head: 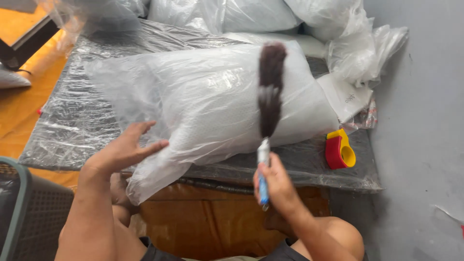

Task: The person uses a feather duster to wipe the surface of a pillow wrapped in plastic. They then insert a vacuum hose into the plastic bag and seal the opening by hand.

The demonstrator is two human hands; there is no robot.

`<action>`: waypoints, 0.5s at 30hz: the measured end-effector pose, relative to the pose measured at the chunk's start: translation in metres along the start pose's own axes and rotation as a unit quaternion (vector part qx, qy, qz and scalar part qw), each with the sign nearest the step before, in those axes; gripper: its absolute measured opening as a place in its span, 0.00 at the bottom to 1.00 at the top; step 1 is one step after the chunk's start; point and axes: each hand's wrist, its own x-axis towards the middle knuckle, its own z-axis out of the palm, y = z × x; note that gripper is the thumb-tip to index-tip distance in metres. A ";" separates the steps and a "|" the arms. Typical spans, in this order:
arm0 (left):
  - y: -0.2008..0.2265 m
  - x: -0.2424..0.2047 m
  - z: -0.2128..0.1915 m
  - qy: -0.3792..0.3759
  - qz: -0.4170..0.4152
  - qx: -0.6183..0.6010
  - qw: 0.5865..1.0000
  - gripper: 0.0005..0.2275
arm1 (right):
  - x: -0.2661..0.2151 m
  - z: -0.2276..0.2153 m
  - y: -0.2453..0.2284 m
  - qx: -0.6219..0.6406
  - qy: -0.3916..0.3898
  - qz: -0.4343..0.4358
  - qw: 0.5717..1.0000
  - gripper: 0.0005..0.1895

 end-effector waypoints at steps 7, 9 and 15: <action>-0.093 0.034 -0.009 0.092 -0.137 0.044 0.985 0.33 | -0.043 0.095 -0.006 0.118 -0.165 0.069 0.977 0.26; -0.101 0.042 -0.009 0.111 -0.135 0.031 0.984 0.39 | -0.019 0.104 -0.016 0.048 -0.125 -0.007 0.991 0.27; -0.118 0.069 0.002 0.140 -0.149 -0.025 0.979 0.37 | 0.008 0.123 -0.042 0.172 -0.171 0.089 0.966 0.22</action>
